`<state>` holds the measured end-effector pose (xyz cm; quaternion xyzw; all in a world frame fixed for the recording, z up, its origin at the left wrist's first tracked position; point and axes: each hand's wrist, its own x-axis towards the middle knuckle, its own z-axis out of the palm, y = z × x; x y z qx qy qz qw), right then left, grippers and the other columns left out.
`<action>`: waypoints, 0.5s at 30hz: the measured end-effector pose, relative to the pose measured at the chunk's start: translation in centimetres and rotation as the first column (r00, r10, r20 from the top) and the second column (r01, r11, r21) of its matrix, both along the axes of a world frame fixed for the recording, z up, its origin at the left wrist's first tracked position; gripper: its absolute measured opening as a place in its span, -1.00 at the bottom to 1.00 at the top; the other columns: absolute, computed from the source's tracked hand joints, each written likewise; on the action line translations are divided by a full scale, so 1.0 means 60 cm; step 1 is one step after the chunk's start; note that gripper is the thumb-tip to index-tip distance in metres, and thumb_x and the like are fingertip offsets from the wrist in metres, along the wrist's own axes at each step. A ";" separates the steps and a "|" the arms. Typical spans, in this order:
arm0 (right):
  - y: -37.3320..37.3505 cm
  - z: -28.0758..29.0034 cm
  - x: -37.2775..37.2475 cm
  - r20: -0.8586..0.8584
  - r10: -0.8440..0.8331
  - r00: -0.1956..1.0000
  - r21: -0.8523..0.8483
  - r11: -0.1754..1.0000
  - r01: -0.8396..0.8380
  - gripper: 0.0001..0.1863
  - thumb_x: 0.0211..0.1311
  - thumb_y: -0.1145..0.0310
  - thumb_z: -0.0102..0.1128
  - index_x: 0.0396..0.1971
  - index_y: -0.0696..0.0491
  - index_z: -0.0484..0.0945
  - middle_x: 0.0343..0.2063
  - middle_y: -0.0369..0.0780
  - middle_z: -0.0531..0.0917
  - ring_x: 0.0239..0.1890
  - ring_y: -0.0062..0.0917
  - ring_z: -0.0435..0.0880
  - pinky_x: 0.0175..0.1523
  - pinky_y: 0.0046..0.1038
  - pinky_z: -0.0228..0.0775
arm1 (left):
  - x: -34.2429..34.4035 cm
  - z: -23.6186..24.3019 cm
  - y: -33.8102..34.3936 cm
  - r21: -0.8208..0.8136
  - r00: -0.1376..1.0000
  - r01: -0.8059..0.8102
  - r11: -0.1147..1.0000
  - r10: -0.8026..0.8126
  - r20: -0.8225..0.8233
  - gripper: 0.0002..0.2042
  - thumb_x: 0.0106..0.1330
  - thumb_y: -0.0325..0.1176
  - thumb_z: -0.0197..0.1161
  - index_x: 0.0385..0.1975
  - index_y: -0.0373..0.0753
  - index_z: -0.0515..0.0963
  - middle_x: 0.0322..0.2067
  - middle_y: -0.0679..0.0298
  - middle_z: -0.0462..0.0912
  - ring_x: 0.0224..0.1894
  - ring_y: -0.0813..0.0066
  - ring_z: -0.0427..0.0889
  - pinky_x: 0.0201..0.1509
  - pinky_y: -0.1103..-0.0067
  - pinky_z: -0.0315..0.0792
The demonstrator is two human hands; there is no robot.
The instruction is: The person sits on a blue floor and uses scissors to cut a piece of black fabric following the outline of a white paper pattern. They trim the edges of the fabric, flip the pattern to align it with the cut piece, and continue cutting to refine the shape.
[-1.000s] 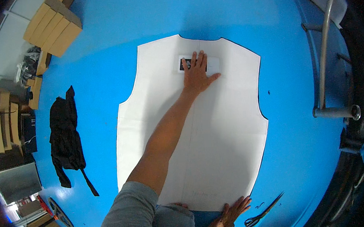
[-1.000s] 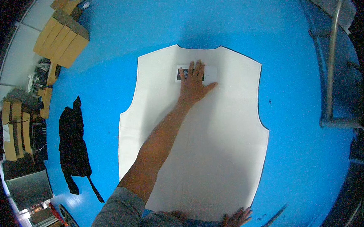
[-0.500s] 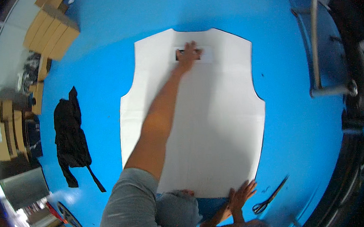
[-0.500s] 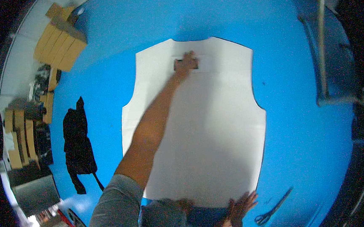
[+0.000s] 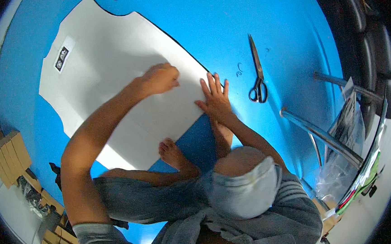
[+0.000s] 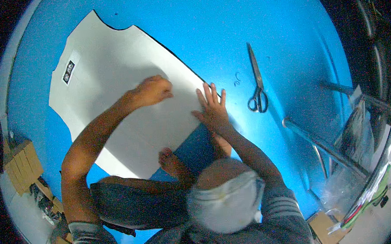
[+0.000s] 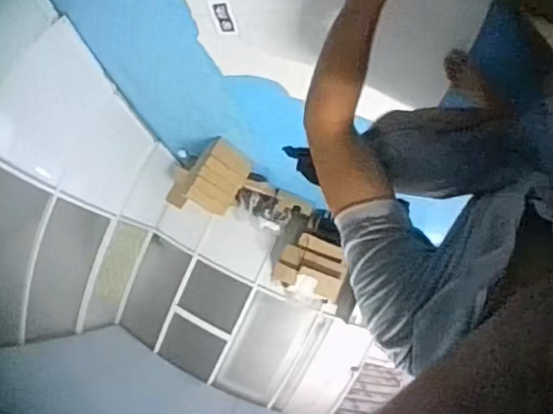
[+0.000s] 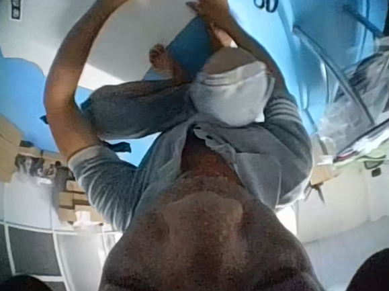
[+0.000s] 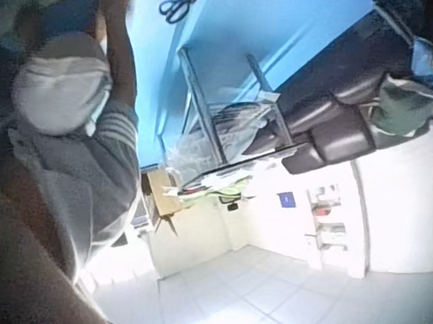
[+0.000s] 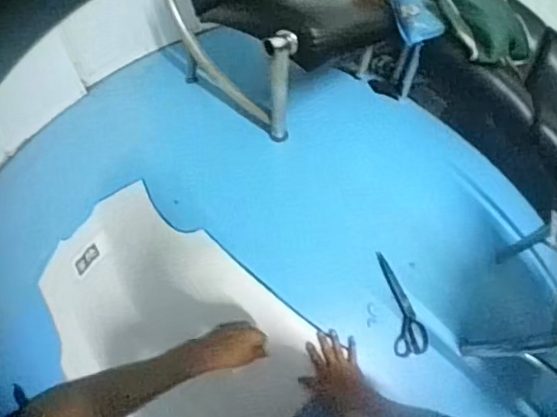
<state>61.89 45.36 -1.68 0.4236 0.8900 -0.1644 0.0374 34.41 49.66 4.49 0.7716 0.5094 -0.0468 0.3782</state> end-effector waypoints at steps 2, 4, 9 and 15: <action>-0.002 -0.006 -0.003 -0.056 -0.009 0.998 0.005 1.000 0.009 -0.07 0.03 -0.16 0.25 0.35 0.01 0.16 0.41 -0.08 0.03 0.47 -0.14 -0.09 0.38 0.25 -0.27 | 0.080 -0.067 -0.018 0.060 0.996 -0.015 0.998 0.010 0.084 -0.80 0.22 -0.24 0.25 -0.46 -0.27 0.57 -0.43 0.03 0.60 -0.25 0.06 0.59 -0.10 0.20 0.43; -0.001 -0.001 -0.015 -0.087 0.010 0.996 -0.045 0.999 -0.014 -0.11 0.13 -0.19 0.15 0.36 0.02 0.14 0.43 -0.07 -0.01 0.48 -0.14 -0.16 0.40 0.22 -0.37 | 0.119 -0.109 -0.013 0.098 0.975 -0.169 0.981 0.152 0.164 -0.81 0.20 -0.27 0.25 -0.49 -0.27 0.54 -0.44 0.02 0.59 -0.27 0.07 0.59 -0.12 0.19 0.42; 0.010 -0.007 0.020 -0.253 -0.020 0.967 -0.122 0.992 -0.012 -0.29 0.21 -0.03 0.16 0.31 -0.02 0.27 0.43 -0.10 0.02 0.49 -0.15 -0.17 0.43 0.16 -0.41 | 0.165 -0.163 0.004 0.026 0.858 -0.439 0.898 0.411 0.307 -0.79 0.15 -0.30 0.29 -0.50 -0.29 0.44 -0.45 0.02 0.55 -0.29 0.01 0.56 -0.20 0.17 0.38; 0.039 0.023 0.176 -0.473 -0.442 0.762 0.060 0.847 0.528 -0.62 0.13 0.44 0.25 -0.02 0.15 0.50 0.06 -0.01 0.49 0.16 -0.10 0.41 0.25 -0.15 0.22 | 0.229 -0.105 0.003 0.183 0.888 -0.449 0.875 0.459 -0.016 -0.68 0.04 -0.19 0.40 -0.42 -0.31 0.48 -0.35 -0.02 0.59 -0.16 -0.04 0.57 -0.12 0.14 0.43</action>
